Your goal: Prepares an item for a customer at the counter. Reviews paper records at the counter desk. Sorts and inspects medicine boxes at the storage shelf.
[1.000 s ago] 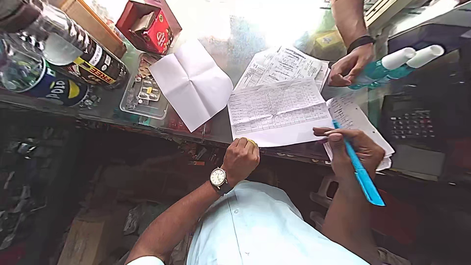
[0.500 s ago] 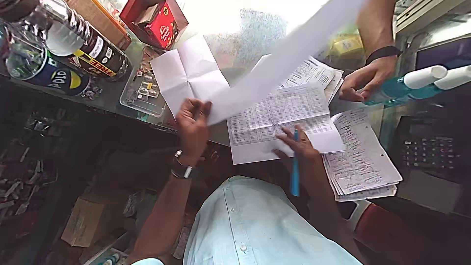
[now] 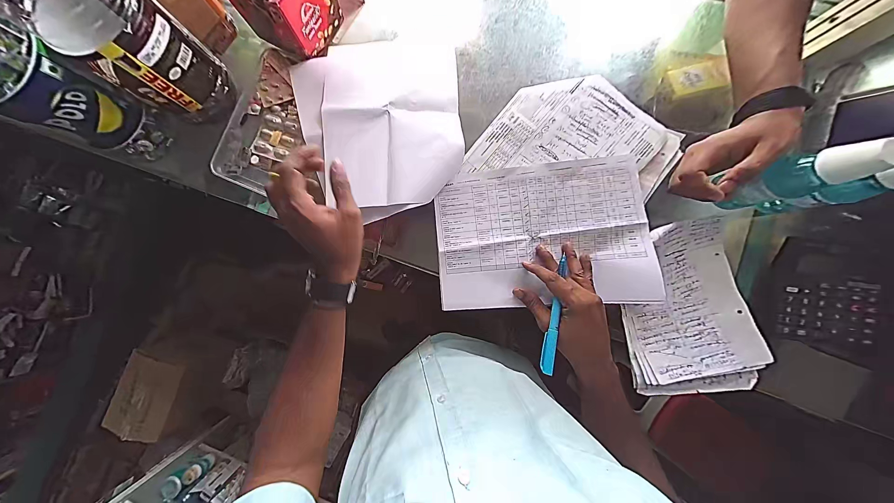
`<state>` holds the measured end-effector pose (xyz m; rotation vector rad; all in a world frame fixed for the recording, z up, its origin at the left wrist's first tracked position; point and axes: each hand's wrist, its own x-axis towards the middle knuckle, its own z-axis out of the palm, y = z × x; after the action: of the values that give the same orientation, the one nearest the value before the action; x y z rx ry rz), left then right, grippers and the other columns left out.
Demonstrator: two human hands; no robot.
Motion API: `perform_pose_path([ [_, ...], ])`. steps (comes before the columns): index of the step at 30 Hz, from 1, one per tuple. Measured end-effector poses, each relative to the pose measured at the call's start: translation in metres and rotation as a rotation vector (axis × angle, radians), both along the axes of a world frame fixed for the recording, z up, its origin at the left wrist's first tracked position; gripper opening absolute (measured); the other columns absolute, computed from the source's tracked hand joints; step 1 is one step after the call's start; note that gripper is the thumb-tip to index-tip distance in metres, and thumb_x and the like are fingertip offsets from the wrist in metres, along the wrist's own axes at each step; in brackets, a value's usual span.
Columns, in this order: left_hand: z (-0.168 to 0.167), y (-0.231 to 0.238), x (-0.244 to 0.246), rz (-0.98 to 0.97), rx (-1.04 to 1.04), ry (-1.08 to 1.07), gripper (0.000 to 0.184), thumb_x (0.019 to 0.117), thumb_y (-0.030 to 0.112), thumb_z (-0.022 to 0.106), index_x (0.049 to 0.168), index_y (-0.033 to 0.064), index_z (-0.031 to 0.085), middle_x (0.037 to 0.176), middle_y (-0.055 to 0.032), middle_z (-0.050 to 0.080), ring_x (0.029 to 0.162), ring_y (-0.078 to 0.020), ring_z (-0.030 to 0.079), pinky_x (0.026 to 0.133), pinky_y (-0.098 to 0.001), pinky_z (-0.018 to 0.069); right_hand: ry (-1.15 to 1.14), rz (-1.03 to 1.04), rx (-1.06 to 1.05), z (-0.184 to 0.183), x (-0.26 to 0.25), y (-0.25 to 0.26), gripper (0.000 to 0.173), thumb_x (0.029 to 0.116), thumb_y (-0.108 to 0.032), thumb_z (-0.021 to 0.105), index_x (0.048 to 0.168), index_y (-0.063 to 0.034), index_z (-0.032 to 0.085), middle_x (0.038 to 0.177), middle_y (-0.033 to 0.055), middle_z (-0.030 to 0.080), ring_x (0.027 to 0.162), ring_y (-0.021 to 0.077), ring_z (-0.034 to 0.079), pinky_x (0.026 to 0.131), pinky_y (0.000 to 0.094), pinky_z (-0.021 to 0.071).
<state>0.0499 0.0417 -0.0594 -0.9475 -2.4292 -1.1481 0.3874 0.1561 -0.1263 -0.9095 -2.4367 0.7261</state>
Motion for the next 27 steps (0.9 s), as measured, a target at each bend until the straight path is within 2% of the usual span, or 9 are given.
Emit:
perform_pose_path([
  [2,0.004,-0.013,0.037,-0.134,-0.102,0.041,0.03,0.1039,0.023,0.056,0.123,0.0042,0.068,0.106,-0.015,0.068,0.096,-0.0265,0.064,0.082,-0.0393,0.0538,0.008,-0.002,-0.004,-0.001,0.0,0.0,0.044,0.0971,-0.046,0.066,0.128,-0.0156,0.074,0.142,0.0118,0.063,0.145,0.0429,0.042,0.123,0.0626,0.0222],
  [4,-0.006,-0.019,0.065,-0.256,-0.211,0.072,0.029,0.1005,0.016,0.054,0.121,0.0074,0.073,0.083,-0.0136,0.067,0.074,-0.0278,0.063,0.066,-0.0423,0.0533,0.018,-0.003,-0.009,-0.001,0.0,0.001,0.043,0.0968,-0.044,0.067,0.128,-0.0154,0.074,0.142,0.0116,0.063,0.145,0.0429,0.042,0.123,0.0621,0.0219],
  [6,-0.02,-0.02,0.08,-0.363,-0.334,0.045,0.037,0.0973,0.016,0.053,0.128,0.0129,0.073,0.062,-0.0066,0.06,0.054,-0.0237,0.055,0.051,-0.0402,0.0452,0.022,-0.005,-0.004,-0.001,0.0,0.001,0.042,0.0966,-0.044,0.068,0.127,-0.0156,0.074,0.142,0.0113,0.063,0.145,0.0416,0.042,0.123,0.0612,0.022],
  [8,-0.028,-0.017,0.083,-0.422,-0.509,-0.004,0.051,0.0947,0.018,0.05,0.145,0.0172,0.06,0.053,-0.0019,0.05,0.046,-0.0217,0.051,0.046,-0.0397,0.0403,0.019,-0.005,0.001,-0.003,0.001,0.0,0.042,0.0965,-0.045,0.068,0.126,-0.0161,0.074,0.142,0.0105,0.063,0.146,0.0398,0.042,0.124,0.0599,0.0218],
  [10,-0.03,-0.011,0.08,-0.438,-0.634,-0.047,0.059,0.0938,0.019,0.048,0.153,0.019,0.05,0.052,-0.0025,0.049,0.046,-0.0236,0.051,0.046,-0.0419,0.0401,0.013,-0.003,0.007,-0.004,0.001,0.001,0.042,0.0967,-0.045,0.068,0.127,-0.0164,0.074,0.143,0.0094,0.062,0.147,0.0391,0.041,0.125,0.0598,0.0209],
  [12,-0.031,-0.007,0.077,-0.43,-0.67,-0.075,0.061,0.0931,0.018,0.047,0.154,0.0207,0.048,0.053,-0.0036,0.051,0.047,-0.0254,0.053,0.046,-0.0438,0.0407,0.013,0.0,0.01,-0.004,0.003,0.001,0.042,0.0971,-0.044,0.068,0.127,-0.0161,0.074,0.144,0.009,0.062,0.148,0.0387,0.04,0.125,0.06,0.0211],
  [20,-0.037,-0.011,0.077,-0.457,-0.61,-0.038,0.056,0.0923,0.016,0.046,0.146,0.0242,0.06,0.054,-0.0029,0.052,0.048,-0.0238,0.052,0.046,-0.0422,0.0387,0.014,-0.001,0.018,-0.005,0.003,0.0,0.041,0.0972,-0.043,0.068,0.126,-0.0159,0.074,0.144,0.0092,0.062,0.148,0.0386,0.04,0.125,0.0596,0.0214],
  [27,-0.042,-0.021,0.081,-0.493,-0.548,0.024,0.05,0.092,0.016,0.046,0.135,0.0225,0.069,0.054,-0.0022,0.052,0.051,-0.0218,0.051,0.049,-0.0384,0.0384,0.012,-0.002,0.018,-0.006,0.002,0.001,0.041,0.0968,-0.042,0.068,0.127,-0.0147,0.074,0.145,0.009,0.061,0.148,0.0377,0.04,0.125,0.0585,0.0211],
])
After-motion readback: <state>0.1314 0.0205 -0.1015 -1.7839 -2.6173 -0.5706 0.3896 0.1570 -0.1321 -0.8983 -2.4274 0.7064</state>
